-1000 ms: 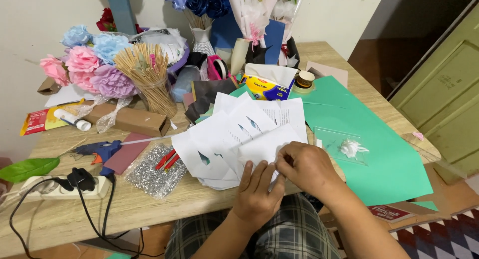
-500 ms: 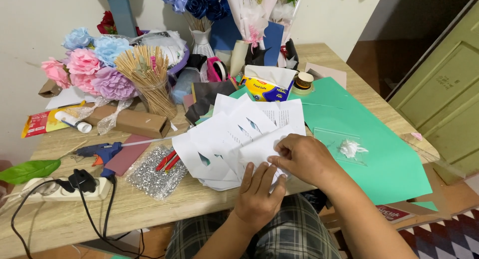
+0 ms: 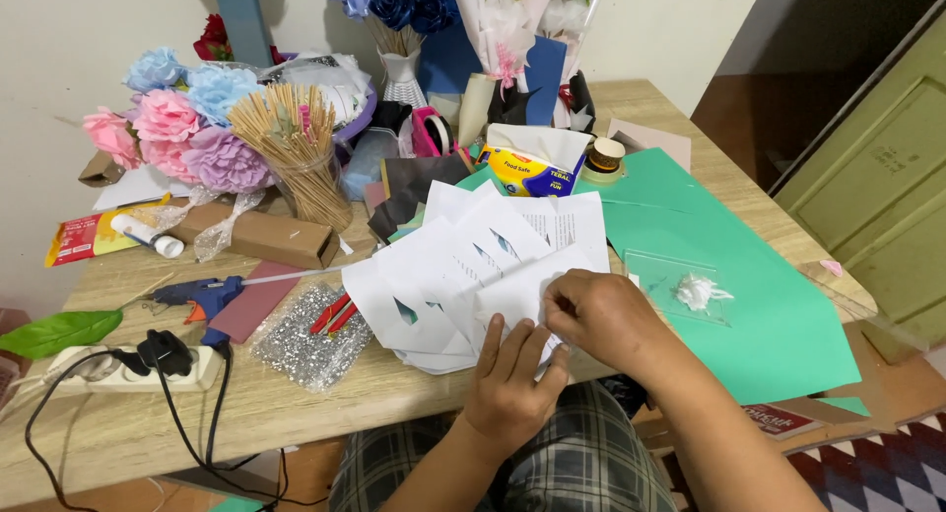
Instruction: The person folds a white printed sheet of paper on a cluttered craft table. They repeatedly fold and unfold the paper, pressing the creases with their fingers. The person handles the paper by hand without using any tools.
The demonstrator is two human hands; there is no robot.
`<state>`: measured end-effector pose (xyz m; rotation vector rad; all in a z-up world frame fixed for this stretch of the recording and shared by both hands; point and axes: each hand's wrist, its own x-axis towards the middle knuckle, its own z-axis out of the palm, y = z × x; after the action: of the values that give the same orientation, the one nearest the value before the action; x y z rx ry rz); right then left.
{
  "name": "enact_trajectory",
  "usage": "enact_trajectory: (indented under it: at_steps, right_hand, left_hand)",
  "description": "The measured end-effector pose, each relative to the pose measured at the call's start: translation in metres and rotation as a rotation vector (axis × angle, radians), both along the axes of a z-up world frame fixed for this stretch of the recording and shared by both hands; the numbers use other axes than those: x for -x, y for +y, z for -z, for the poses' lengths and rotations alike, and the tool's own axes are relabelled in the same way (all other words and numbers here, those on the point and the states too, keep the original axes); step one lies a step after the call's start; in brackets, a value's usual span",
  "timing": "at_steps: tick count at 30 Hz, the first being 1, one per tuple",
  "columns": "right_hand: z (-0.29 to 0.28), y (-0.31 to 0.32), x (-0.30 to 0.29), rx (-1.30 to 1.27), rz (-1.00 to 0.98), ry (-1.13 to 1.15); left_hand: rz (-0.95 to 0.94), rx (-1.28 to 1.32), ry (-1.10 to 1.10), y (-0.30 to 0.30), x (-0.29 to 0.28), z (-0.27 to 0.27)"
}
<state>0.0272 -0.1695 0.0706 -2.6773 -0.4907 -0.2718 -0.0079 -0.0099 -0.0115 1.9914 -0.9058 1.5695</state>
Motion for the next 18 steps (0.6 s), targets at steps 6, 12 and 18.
enact_trajectory:
  at_steps: [6, 12, 18]
  right_hand:
    - [0.007, -0.008, 0.004, -0.337, -0.068, -0.018]
    - [0.01, -0.021, 0.007, -0.512, -0.205, 0.0]
    - [0.017, -0.036, 0.019, -0.583, -0.168, -0.032]
  left_hand:
    - [0.044, -0.018, 0.0, 0.002, -0.002, -0.003]
    - [0.031, -0.017, 0.003, 0.004, -0.008, 0.002]
    - [0.049, -0.054, 0.036, 0.006, -0.008, 0.005]
